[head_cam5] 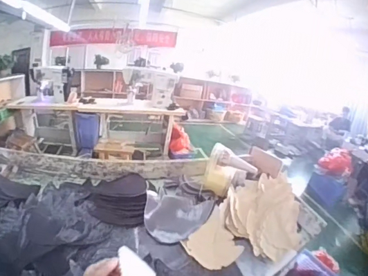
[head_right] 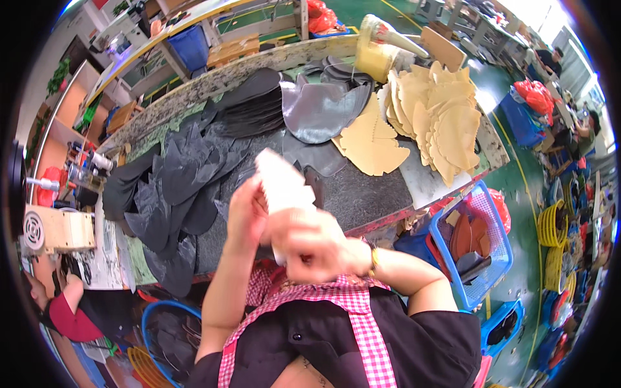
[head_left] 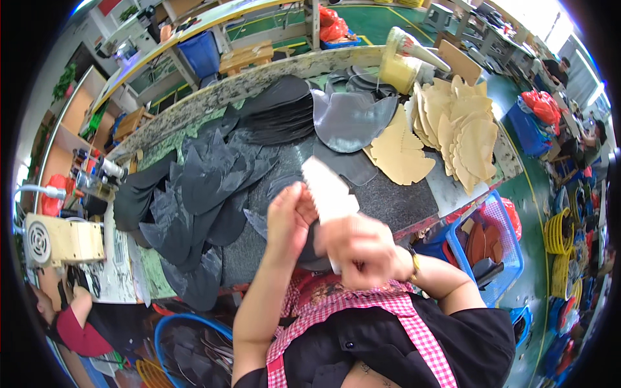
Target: The person sorts and stacks black and tan leather shoe components by hand on a work table.
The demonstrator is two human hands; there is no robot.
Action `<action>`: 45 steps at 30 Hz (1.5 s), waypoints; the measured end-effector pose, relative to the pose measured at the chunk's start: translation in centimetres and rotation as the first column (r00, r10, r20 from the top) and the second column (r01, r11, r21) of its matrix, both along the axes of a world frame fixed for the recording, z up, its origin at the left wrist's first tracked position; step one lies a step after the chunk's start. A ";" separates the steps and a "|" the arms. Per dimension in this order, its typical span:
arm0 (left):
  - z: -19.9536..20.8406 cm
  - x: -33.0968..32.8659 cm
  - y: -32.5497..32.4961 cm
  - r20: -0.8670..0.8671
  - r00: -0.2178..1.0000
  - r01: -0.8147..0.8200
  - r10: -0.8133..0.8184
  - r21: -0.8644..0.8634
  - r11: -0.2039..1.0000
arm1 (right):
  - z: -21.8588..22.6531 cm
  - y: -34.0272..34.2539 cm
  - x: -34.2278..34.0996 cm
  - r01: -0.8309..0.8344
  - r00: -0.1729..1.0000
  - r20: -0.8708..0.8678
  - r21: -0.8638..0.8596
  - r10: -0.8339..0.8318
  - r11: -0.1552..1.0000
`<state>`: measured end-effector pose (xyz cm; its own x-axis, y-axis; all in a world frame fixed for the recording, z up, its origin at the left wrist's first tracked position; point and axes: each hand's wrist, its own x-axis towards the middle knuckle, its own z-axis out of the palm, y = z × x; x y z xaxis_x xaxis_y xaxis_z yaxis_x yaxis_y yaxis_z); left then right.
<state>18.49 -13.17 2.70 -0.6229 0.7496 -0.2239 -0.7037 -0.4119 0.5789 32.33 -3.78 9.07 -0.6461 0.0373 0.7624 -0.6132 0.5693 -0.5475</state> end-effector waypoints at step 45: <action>7.1 0.9 -4.0 -0.916 0.352 -0.505 -0.191 -0.358 0.786 | -1.5 4.8 6.8 -0.127 0.522 0.748 -0.408 0.410 0.904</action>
